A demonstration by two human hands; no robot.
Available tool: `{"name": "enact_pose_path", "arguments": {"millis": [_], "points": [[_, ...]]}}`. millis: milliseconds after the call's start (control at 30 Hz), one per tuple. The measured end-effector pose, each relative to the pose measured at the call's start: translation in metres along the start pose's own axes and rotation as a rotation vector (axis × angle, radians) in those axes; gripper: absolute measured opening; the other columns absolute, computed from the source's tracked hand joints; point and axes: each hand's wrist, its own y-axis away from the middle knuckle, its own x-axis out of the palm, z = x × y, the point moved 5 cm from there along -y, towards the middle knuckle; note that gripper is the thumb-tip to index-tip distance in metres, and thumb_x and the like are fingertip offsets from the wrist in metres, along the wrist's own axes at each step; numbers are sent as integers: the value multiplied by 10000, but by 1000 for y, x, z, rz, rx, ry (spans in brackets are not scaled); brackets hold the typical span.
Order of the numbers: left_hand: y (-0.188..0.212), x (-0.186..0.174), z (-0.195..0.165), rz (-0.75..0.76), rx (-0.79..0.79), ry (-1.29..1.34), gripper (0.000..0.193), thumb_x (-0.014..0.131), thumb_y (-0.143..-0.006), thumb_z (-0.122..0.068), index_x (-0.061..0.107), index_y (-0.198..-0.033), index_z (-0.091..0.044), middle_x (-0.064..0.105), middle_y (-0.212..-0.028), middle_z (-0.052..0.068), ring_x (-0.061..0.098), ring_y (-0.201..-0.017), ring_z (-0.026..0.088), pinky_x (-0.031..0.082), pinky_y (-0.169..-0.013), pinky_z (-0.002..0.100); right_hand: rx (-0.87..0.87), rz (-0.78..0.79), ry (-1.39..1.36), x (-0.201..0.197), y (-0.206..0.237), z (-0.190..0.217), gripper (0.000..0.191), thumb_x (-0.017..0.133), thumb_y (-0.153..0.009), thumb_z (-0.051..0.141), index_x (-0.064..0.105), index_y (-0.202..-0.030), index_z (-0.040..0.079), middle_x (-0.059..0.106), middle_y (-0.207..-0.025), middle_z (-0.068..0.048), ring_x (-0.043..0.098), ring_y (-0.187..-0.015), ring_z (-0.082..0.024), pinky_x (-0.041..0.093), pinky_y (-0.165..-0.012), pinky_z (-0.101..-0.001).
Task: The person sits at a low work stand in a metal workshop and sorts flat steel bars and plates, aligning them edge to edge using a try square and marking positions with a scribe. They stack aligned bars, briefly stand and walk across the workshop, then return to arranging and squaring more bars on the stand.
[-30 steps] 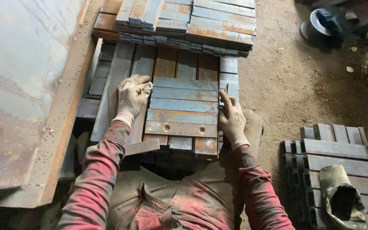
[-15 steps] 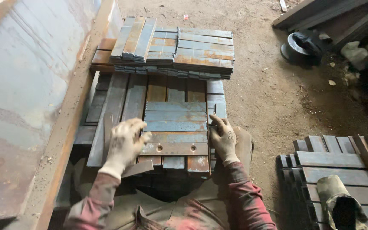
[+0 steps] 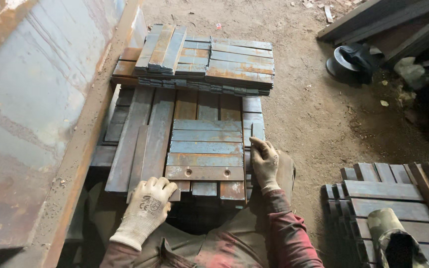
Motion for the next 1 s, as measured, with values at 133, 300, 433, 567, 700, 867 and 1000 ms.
{"name": "enact_pose_path", "arguments": {"millis": [133, 300, 433, 567, 700, 867, 1000], "points": [[15, -29, 0, -282, 32, 202, 423, 784, -715, -132, 659, -1118, -141, 665, -1079, 32, 635, -1049, 240, 497, -897, 393, -23, -61, -37, -5, 2, 6, 260, 648, -936, -38, 760, -1158, 39, 707, -1032, -30, 681, -952, -95, 535, -869, -231], [48, -58, 26, -604, -179, 906, 418, 866, -699, -98, 683, -1075, -85, 675, -993, 20, 685, -848, 155, 588, -771, 301, 41, -123, -130, -13, 5, 5, 261, 641, -938, -39, 756, -1161, 37, 662, -1034, -14, 641, -918, -85, 531, -832, -218], [63, -62, 20, -739, -128, 1450, 375, 840, -777, -76, 666, -1110, -81, 662, -1050, 31, 670, -970, 130, 553, -838, 282, -32, -134, -41, -15, 7, 8, 254, 655, -934, -43, 756, -1160, 15, 654, -1023, -14, 630, -901, -83, 520, -821, -213], [53, -44, -8, -723, -40, 1850, 358, 809, -760, -24, 615, -1056, -80, 654, -1087, 50, 704, -1072, 203, 609, -908, 352, -67, -134, -27, -18, 27, 13, 236, 651, -967, 19, 747, -1180, 54, 675, -1008, -9, 618, -843, -61, 535, -759, -201], [24, -11, -38, -604, 58, 2247, 375, 737, -735, 144, 590, -1014, -58, 587, -1064, 72, 669, -1096, 253, 496, -632, 288, -132, -55, -204, -16, 84, 38, 307, 546, -1047, 243, 715, -1221, 55, 690, -970, -36, 622, -816, -88, 546, -726, -236], [11, 11, -74, -486, 242, 2208, 362, 729, -802, 164, 551, -1002, -80, 602, -1076, 97, 667, -1134, 251, 539, -867, 300, -154, 99, -303, -18, 137, 58, 474, 456, -1087, 328, 673, -1197, -78, 673, -1082, -129, 639, -978, -218, 497, -875, -325], [1, 21, -82, -250, -23, 2145, 247, 787, -850, 74, 648, -1047, 18, 718, -1195, 142, 557, -901, 167, 470, -768, 304, 84, 71, -583, -20, 139, 47, 469, 460, -1052, 273, 663, -1122, -144, 641, -1092, -159, 583, -1005, -226, 445, -923, -320]]}}
